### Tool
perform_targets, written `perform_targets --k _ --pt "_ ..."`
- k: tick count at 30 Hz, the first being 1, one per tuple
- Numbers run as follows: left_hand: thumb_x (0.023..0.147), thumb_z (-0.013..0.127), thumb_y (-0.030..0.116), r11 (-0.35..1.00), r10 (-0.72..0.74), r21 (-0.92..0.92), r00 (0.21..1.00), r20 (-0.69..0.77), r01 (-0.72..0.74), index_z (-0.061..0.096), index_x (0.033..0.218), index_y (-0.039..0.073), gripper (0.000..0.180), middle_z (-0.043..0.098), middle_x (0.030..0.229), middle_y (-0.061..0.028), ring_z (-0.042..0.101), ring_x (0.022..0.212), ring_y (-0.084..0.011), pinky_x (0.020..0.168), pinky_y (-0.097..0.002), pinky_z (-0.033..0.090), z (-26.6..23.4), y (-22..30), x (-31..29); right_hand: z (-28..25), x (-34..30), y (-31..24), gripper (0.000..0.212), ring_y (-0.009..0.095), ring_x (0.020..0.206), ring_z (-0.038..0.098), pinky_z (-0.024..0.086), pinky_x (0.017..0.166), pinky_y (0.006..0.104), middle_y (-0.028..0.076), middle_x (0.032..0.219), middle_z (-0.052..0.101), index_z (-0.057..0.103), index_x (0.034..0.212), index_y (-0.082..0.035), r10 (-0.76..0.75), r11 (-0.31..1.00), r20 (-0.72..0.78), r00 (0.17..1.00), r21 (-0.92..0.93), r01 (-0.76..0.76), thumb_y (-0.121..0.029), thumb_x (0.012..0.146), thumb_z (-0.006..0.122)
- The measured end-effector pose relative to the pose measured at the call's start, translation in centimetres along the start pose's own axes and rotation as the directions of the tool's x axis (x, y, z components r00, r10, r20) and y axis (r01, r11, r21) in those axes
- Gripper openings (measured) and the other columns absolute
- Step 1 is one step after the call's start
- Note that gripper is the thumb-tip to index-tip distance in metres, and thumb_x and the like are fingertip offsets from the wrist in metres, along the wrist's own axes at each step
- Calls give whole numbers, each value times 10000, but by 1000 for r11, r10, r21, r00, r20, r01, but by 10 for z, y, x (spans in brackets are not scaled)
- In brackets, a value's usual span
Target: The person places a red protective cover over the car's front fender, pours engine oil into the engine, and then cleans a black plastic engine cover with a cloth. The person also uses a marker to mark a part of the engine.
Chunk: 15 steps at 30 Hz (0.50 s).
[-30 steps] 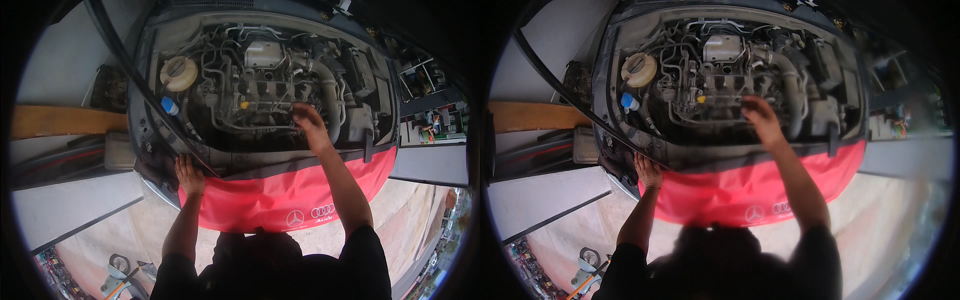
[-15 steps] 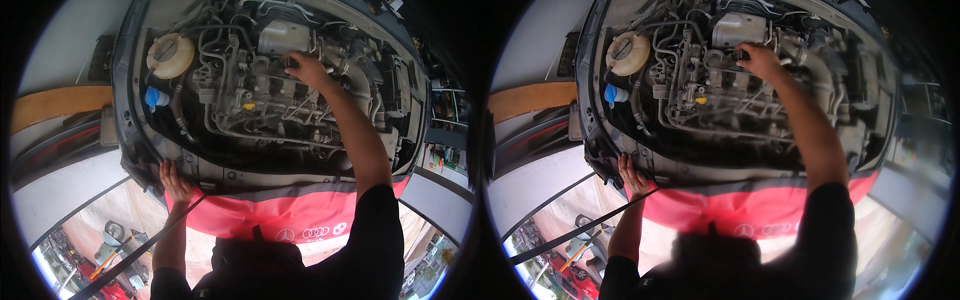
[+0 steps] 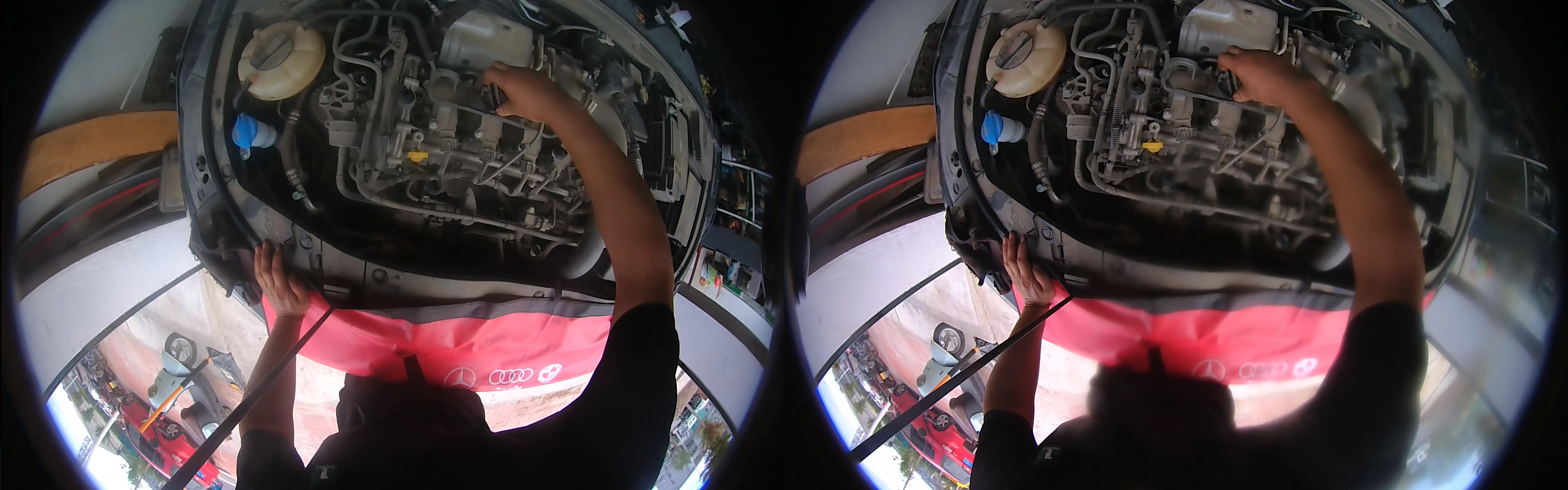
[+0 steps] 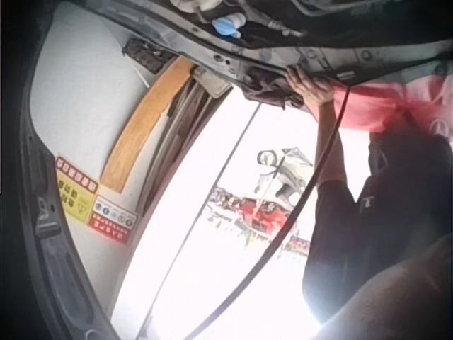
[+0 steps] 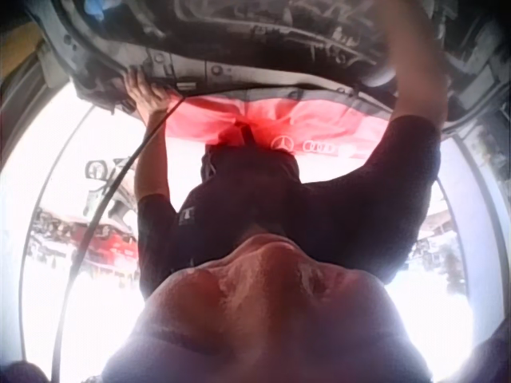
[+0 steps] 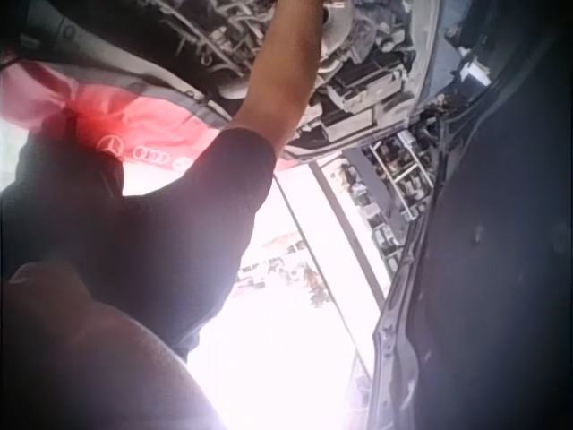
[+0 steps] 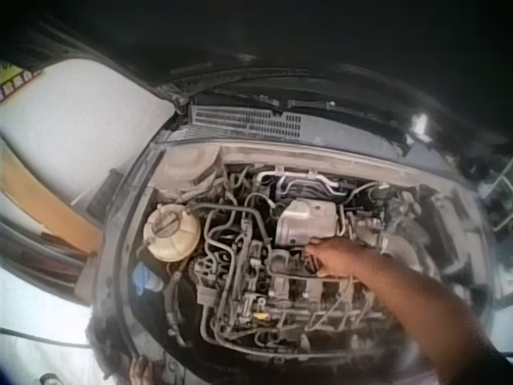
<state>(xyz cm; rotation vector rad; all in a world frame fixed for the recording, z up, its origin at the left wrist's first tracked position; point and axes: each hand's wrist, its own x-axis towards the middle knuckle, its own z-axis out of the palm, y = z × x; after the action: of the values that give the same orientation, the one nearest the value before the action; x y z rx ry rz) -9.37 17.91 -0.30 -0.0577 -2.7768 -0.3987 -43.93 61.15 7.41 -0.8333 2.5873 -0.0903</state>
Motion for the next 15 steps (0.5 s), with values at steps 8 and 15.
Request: perform_targets --k 8,15 --pt "985 314 308 1000 5 0 1000 -16 -5 489 1325 -27 508 440 1416 -238 384 1324 -453 1094 -526 299 4 -2 4 2 9 8 262 311 933 629 527 764 438 99 1017 573 616 983 -30 -166 913 27 986 -373 164 -221 825 698" --pt "988 305 318 1000 -12 7 1000 3 12 483 1331 -27 519 443 1412 -243 380 1327 -454 1093 -537 295 1 -1 -4 -6 13 -6 271 316 911 639 524 738 434 114 935 613 637 931 -34 -70 907 132 989 -404 118 -287 846 679"
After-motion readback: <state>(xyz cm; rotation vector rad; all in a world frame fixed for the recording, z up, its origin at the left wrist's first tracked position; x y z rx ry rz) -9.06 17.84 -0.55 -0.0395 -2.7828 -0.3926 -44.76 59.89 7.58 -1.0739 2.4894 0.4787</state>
